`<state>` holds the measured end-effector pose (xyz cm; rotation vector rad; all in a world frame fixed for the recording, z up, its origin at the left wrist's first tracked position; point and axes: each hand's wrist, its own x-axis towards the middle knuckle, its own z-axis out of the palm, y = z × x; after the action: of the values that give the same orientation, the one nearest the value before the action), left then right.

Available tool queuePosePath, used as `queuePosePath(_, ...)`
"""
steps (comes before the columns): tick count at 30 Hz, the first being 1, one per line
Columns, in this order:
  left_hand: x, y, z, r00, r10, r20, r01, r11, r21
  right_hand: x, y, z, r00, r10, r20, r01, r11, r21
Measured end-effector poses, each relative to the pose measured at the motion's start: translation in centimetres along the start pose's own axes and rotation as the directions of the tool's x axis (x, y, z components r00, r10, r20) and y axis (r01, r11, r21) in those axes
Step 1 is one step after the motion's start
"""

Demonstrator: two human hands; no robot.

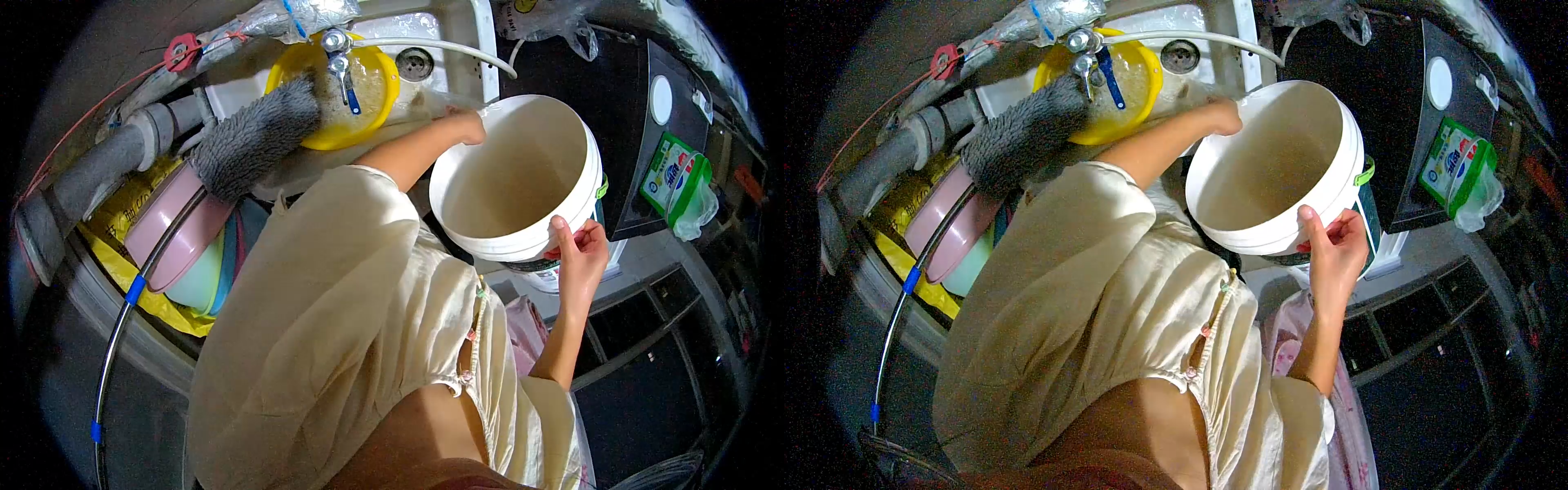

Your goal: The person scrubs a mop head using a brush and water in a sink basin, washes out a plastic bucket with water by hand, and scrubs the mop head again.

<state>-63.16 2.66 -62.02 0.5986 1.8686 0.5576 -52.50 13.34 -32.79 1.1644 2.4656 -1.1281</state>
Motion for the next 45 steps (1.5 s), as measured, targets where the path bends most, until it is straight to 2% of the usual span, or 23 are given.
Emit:
queuePosePath(4, 0.1, 0.0, -0.5, 0.994, 0.019, 0.103, -0.038, 0.982, 0.182, -0.2, -0.7, 0.5, 1.0, -0.024, 0.014, 0.024, 1.0, 0.01)
queuePosePath(6, -0.1, -0.5, -0.1, 0.999, -0.03, -0.022, 0.028, 0.997, -0.07, -0.3, -1.1, 0.6, 1.0, -0.021, 0.014, 0.021, 1.0, -0.008)
queuePosePath(10, 0.3, -1.0, -0.4, 0.999, 0.02, 0.05, -0.019, 1.0, -0.007, -0.5, -2.1, 1.2, 1.0, -0.003, 0.03, 0.003, 1.0, 0.01)
queuePosePath(13, 1.0, -1.1, -0.2, 1.0, 0.002, 0.027, -0.002, 1.0, 0.011, -0.6, -2.6, 1.5, 0.999, -0.012, 0.039, 0.011, 1.0, 0.014)
queuePosePath(16, 1.6, -1.4, 0.0, 0.995, 0.012, 0.099, -0.012, 1.0, 0.005, -0.6, -2.7, 1.7, 0.998, -0.024, 0.051, 0.024, 1.0, 0.003)
queuePosePath(18, 0.8, -1.2, -0.3, 0.999, 0.031, 0.036, -0.029, 0.997, -0.074, -0.6, -2.8, 1.9, 0.998, -0.041, 0.04, 0.04, 0.999, 0.019)
queuePosePath(21, 1.0, -1.4, -0.5, 0.999, 0.04, 0.032, -0.034, 0.986, -0.165, -0.6, -2.8, 2.0, 0.999, -0.035, 0.031, 0.034, 0.999, 0.029)
queuePosePath(25, 0.8, -1.4, -1.0, 0.998, 0.043, -0.049, -0.048, 0.992, -0.118, -0.8, -3.8, 2.5, 0.998, -0.055, 0.031, 0.056, 0.998, -0.031)
queuePosePath(27, 1.7, -1.6, -0.8, 1.0, 0.009, 0.018, -0.005, 0.981, -0.194, -0.9, -4.2, 2.8, 0.997, -0.067, 0.024, 0.067, 0.997, -0.032)
queuePosePath(28, 1.8, -1.8, -0.6, 1.0, 0.01, 0.017, -0.006, 0.981, -0.195, -1.0, -4.5, 3.0, 0.997, -0.068, 0.024, 0.068, 0.997, -0.033)
queuePosePath(30, 1.9, -2.0, -0.3, 0.998, -0.053, -0.022, 0.043, 0.949, -0.312, -1.0, -5.1, 3.2, 0.998, -0.058, 0.032, 0.059, 0.998, -0.029)
queuePosePath(34, 6.3, -3.7, 4.0, 0.999, -0.037, -0.021, 0.03, 0.96, -0.279, -0.8, -5.6, 3.5, 0.993, -0.115, 0.037, 0.117, 0.991, -0.063)
queuePosePath(36, 8.6, -5.1, 6.6, 0.996, 0.068, -0.062, -0.089, 0.9, -0.426, -0.7, -6.2, 3.9, 0.987, -0.158, 0.042, 0.16, 0.985, -0.068)
queuePosePath(37, 10.5, -4.6, 6.5, 0.996, 0.071, -0.063, -0.091, 0.9, -0.427, -1.0, -6.7, 4.2, 0.991, -0.13, 0.035, 0.133, 0.987, -0.094)
queuePosePath(38, 12.8, -3.4, 6.0, 0.953, 0.243, 0.182, -0.259, 0.963, 0.072, -1.1, -6.8, 4.3, 0.991, -0.13, 0.035, 0.133, 0.986, -0.097)
queuePosePath(39, 14.0, -2.7, 5.8, 0.849, 0.25, 0.465, -0.482, 0.726, 0.49, -1.1, -6.7, 4.5, 0.989, -0.14, 0.045, 0.143, 0.986, -0.087)
queuePosePath(40, 11.9, -2.5, 4.6, 0.849, 0.252, 0.464, -0.483, 0.727, 0.489, -1.1, -6.7, 4.6, 0.987, -0.149, 0.056, 0.153, 0.985, -0.078)
queuePosePath(41, 9.5, -2.5, 3.4, 0.778, 0.328, 0.536, -0.628, 0.387, 0.675, -1.2, -6.9, 4.9, 0.987, -0.155, 0.049, 0.159, 0.981, -0.108)
queuePosePath(42, 6.7, -2.4, 1.8, 0.694, 0.399, 0.599, -0.648, -0.017, 0.762, -1.3, -7.0, 5.1, 0.987, -0.155, 0.049, 0.16, 0.981, -0.109)
queuePosePath(44, 7.2, -2.7, 2.7, 0.821, 0.388, 0.418, -0.56, 0.408, 0.721, -1.5, -7.1, 5.3, 0.982, -0.173, 0.081, 0.186, 0.962, -0.201)
queuePosePath(45, 7.3, -3.0, 3.0, 0.854, 0.384, 0.351, -0.514, 0.518, 0.683, -1.4, -6.9, 5.4, 0.98, -0.178, 0.094, 0.192, 0.967, -0.166)
